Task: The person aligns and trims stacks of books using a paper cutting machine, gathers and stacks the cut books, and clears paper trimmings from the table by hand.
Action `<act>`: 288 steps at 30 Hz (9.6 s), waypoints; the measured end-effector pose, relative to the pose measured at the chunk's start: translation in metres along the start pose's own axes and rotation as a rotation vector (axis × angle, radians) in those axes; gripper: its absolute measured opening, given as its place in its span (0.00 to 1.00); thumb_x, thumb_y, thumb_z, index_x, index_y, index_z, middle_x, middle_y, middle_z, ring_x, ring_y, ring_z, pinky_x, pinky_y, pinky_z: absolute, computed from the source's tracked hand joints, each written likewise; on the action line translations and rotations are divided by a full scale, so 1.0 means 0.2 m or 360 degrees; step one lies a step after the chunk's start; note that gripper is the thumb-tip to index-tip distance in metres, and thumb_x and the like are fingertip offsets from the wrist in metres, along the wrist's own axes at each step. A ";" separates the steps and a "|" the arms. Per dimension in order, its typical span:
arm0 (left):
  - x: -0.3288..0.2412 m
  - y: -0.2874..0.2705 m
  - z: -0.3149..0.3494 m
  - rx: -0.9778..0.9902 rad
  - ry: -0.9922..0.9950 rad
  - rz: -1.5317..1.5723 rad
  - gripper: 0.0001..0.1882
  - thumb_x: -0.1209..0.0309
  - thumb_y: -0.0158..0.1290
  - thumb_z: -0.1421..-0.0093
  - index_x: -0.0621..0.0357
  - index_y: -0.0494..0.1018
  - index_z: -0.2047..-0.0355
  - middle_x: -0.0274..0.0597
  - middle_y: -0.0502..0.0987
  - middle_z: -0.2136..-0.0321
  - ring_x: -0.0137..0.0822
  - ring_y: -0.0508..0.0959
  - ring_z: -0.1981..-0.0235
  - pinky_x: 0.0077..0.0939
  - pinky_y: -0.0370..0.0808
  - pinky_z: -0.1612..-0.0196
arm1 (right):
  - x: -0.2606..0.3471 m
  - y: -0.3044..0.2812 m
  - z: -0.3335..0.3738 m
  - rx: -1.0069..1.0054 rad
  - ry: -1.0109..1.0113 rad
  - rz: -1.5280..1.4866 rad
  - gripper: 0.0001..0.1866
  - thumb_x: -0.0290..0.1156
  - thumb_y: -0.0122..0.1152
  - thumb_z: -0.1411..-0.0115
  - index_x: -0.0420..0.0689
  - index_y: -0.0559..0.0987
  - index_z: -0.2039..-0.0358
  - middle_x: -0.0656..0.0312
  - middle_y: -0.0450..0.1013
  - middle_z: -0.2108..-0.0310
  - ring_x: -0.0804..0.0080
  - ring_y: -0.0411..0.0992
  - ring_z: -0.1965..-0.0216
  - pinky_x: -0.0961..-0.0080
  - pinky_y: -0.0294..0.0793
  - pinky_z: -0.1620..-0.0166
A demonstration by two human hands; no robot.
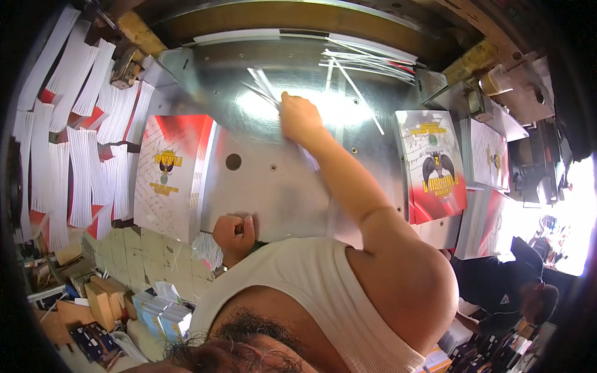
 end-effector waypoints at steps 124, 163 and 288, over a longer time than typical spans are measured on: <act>0.31 -0.32 0.14 0.0123 0.0085 0.0037 0.06 0.69 0.62 0.49 0.52 0.76 0.71 0.34 0.69 0.84 0.38 0.70 0.82 0.34 0.67 0.77 | -0.13 0.05 -0.91 -0.0385 0.0662 -0.1906 0.14 0.22 0.64 0.44 0.41 0.74 0.57 0.59 0.69 0.71 0.70 0.69 0.78 0.78 0.73 0.80; 0.10 0.20 0.00 -0.0027 0.0088 -0.0219 0.07 0.69 0.56 0.47 0.54 0.74 0.67 0.35 0.65 0.83 0.36 0.64 0.83 0.32 0.61 0.79 | -2.07 -0.67 -0.67 -0.0900 0.1129 -0.1748 0.35 0.57 0.73 0.52 0.41 0.74 0.56 0.56 0.72 0.63 0.63 0.70 0.76 0.74 0.66 0.80; -0.17 -0.57 0.66 -0.0016 -0.0519 0.1372 0.45 0.79 0.57 0.44 0.70 0.44 0.31 0.54 0.58 0.36 0.41 0.58 0.33 0.33 0.53 0.33 | -0.13 -0.06 1.77 -0.0358 -0.0317 -0.1787 0.25 0.15 0.64 0.45 0.39 0.70 0.47 0.61 0.74 0.54 0.74 0.72 0.52 0.74 0.69 0.46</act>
Point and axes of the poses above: each hand's wrist, its own z-axis away from the middle knuckle, its own y-axis out of the palm, x = y × z, the point moved 4 cm from there along -z, towards the middle knuckle
